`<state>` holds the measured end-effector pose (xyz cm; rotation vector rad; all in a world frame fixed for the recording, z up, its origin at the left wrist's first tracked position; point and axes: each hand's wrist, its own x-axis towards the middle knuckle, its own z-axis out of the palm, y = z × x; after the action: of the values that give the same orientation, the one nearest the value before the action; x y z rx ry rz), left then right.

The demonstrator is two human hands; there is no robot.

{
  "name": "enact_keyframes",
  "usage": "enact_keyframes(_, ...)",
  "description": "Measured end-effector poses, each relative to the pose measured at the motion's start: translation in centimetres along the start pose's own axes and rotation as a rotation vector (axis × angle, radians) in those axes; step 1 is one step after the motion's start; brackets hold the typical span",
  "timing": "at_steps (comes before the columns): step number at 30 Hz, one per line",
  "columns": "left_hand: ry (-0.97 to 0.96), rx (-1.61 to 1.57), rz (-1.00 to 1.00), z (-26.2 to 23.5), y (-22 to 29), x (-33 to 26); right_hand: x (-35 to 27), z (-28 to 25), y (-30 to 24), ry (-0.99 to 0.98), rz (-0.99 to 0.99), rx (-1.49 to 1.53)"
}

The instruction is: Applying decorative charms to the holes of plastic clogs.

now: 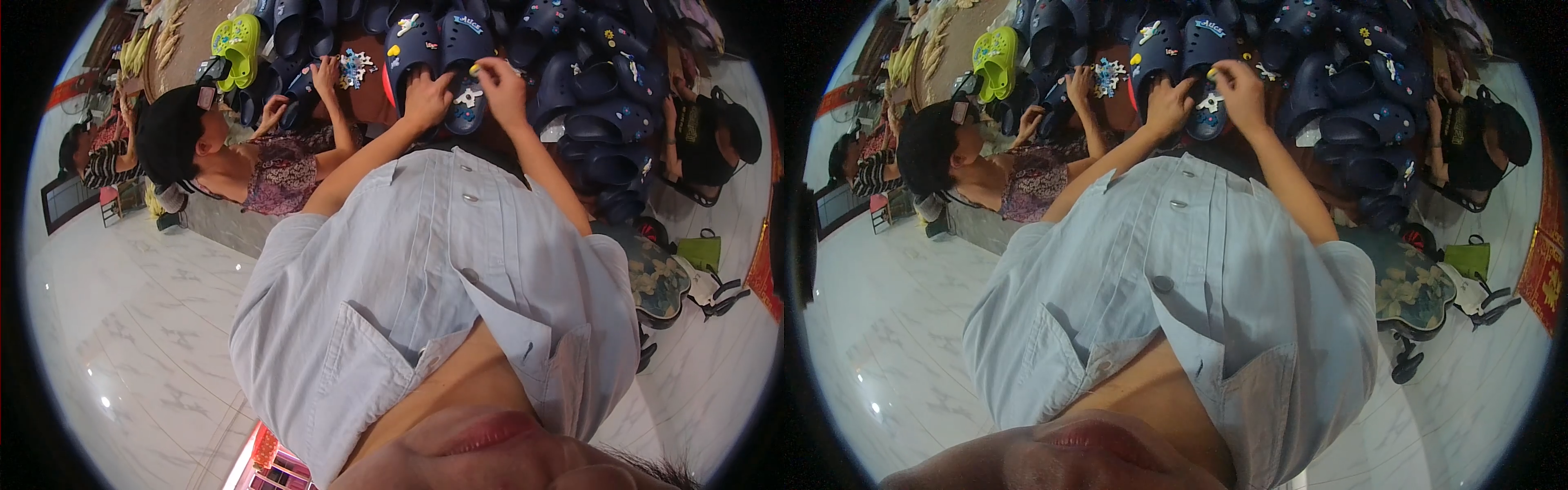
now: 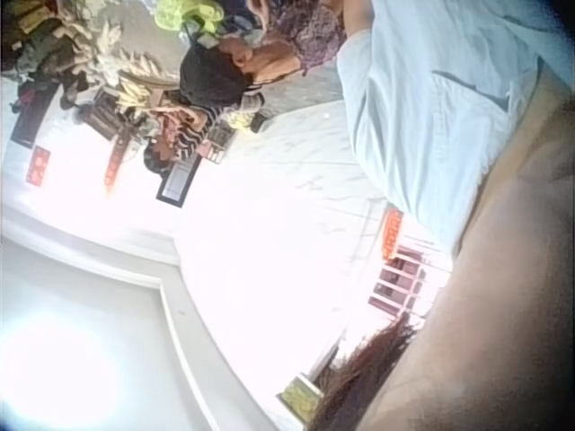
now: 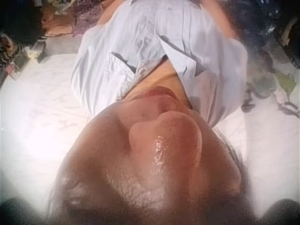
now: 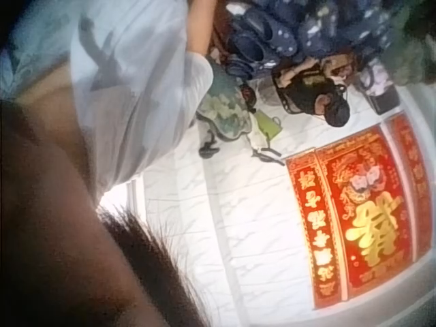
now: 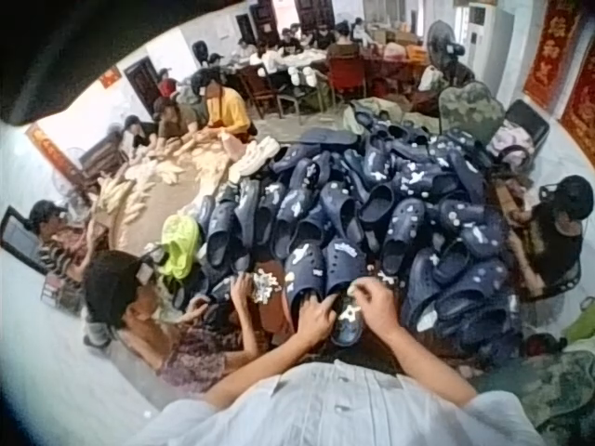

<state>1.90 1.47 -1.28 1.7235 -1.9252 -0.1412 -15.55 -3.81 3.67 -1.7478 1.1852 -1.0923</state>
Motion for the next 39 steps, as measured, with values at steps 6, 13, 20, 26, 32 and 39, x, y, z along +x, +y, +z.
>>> enact_keyframes(6, -0.024, -0.005, -0.002, -0.3, 0.5, 0.3, 5.6, -1.9, 6.8, 0.098, 0.527, 0.676)
enact_keyframes(13, -0.022, 0.027, 0.005, -0.4, 0.3, 0.3, 6.8, -0.5, 8.9, 0.011, 0.642, 0.760)
enact_keyframes(20, -0.077, -0.001, -0.033, -0.7, 0.4, 0.3, 7.4, -0.4, 9.9, -0.026, 0.644, 0.752)
enact_keyframes(26, -0.061, 0.035, -0.005, -0.6, 0.3, 0.3, 7.8, -0.4, 8.5, -0.048, 0.497, 0.565)
enact_keyframes(32, -0.081, 0.036, -0.012, -0.7, 0.4, 0.3, 5.9, 0.1, 6.7, 0.101, 0.017, -0.209)
enact_keyframes(39, -0.140, 0.024, -0.043, -0.6, 0.4, 0.3, 3.8, 0.1, 6.7, 0.058, -0.207, -0.322)
